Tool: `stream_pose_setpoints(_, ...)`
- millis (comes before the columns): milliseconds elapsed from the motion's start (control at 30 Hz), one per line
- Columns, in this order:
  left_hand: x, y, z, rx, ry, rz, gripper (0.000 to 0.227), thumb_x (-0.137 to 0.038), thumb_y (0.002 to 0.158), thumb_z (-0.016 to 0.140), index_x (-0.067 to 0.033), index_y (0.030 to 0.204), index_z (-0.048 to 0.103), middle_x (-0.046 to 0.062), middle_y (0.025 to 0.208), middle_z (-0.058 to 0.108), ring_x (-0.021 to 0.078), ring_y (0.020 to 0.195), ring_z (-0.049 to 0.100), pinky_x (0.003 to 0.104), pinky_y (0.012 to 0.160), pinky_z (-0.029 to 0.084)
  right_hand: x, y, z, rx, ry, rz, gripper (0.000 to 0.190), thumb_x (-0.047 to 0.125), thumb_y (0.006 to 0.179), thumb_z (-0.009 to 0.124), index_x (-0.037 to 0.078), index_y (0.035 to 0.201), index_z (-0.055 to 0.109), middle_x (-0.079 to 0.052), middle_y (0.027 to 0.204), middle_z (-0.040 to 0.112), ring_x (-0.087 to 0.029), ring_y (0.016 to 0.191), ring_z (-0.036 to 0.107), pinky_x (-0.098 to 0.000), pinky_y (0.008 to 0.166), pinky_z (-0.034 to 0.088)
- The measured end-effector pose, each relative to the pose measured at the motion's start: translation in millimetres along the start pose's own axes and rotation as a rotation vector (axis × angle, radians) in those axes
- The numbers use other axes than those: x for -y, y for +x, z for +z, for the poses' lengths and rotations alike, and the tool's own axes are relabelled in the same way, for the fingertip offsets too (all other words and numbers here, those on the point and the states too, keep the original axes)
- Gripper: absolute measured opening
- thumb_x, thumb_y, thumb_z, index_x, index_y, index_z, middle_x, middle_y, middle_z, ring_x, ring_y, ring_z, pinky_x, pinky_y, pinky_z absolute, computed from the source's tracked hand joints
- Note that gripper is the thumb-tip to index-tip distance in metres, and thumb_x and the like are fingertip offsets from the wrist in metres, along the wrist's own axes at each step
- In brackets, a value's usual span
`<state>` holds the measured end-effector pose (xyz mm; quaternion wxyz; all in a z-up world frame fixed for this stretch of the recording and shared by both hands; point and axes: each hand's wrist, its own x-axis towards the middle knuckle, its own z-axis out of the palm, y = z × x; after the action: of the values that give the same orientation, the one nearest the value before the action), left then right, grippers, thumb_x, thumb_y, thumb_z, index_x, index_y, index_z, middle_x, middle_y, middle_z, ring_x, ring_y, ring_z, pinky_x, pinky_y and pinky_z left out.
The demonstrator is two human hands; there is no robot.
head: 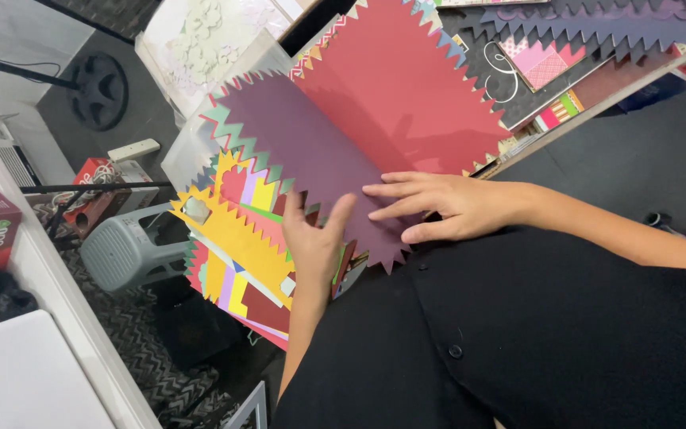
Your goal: Organizing and sorting decorative cardstock and paper scraps into a plastic folder
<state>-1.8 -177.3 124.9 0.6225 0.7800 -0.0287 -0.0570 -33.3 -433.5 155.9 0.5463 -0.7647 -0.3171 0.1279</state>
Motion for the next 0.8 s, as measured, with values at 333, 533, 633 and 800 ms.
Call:
stream_pose_setpoints(333, -3, -8, -5, -0.081, 0.087, 0.13, 0.082, 0.002, 0.085, 0.077, -0.0062, 0.153, 0.032, 0.018, 0.137, 0.053, 0.0244, 0.123, 0.056, 0.046, 0.105, 0.049, -188, -69, -35, -0.699, -0.875, 0.446, 0.078, 0.047, 0.08, 0.088, 0.003, 0.142, 0.068, -0.014, 0.138, 0.063, -0.036, 0.132, 0.054, -0.0485, 0.109, 0.044)
stream_pose_setpoints(533, -39, -9, 11, -0.131, 0.068, 0.115, 0.09, 0.007, 0.095, 0.061, -0.0263, 0.165, 0.015, 0.005, 0.104, 0.042, 0.0143, 0.087, 0.042, 0.03, 0.073, 0.042, -116, -49, -25, -0.816, -0.704, 0.312, 0.047, 0.029, 0.091, 0.083, 0.001, 0.127, 0.075, -0.015, 0.128, 0.07, -0.035, 0.12, 0.061, -0.0462, 0.103, 0.047)
stream_pose_setpoints(633, -33, -6, 12, -0.09, 0.202, 0.081, 0.054, -0.001, 0.093, 0.06, -0.0218, 0.143, 0.057, 0.004, 0.081, 0.047, 0.0149, 0.071, 0.044, 0.032, 0.068, 0.041, -87, -37, -21, -0.851, -0.476, 0.203, 0.038, 0.022, 0.092, 0.082, 0.002, 0.124, 0.075, -0.013, 0.123, 0.074, -0.033, 0.115, 0.066, -0.043, 0.097, 0.051)
stream_pose_setpoints(800, -28, 6, 30, -0.032, 0.167, 0.145, 0.031, -0.005, 0.09, 0.069, -0.0095, 0.119, 0.078, 0.017, 0.101, 0.077, 0.0288, 0.099, 0.073, 0.042, 0.091, 0.055, -40, -5, -12, -0.738, 0.593, 0.234, 0.028, 0.019, 0.098, 0.059, -0.001, 0.117, 0.068, -0.018, 0.144, 0.063, -0.024, 0.129, 0.062, -0.0389, 0.102, 0.054)
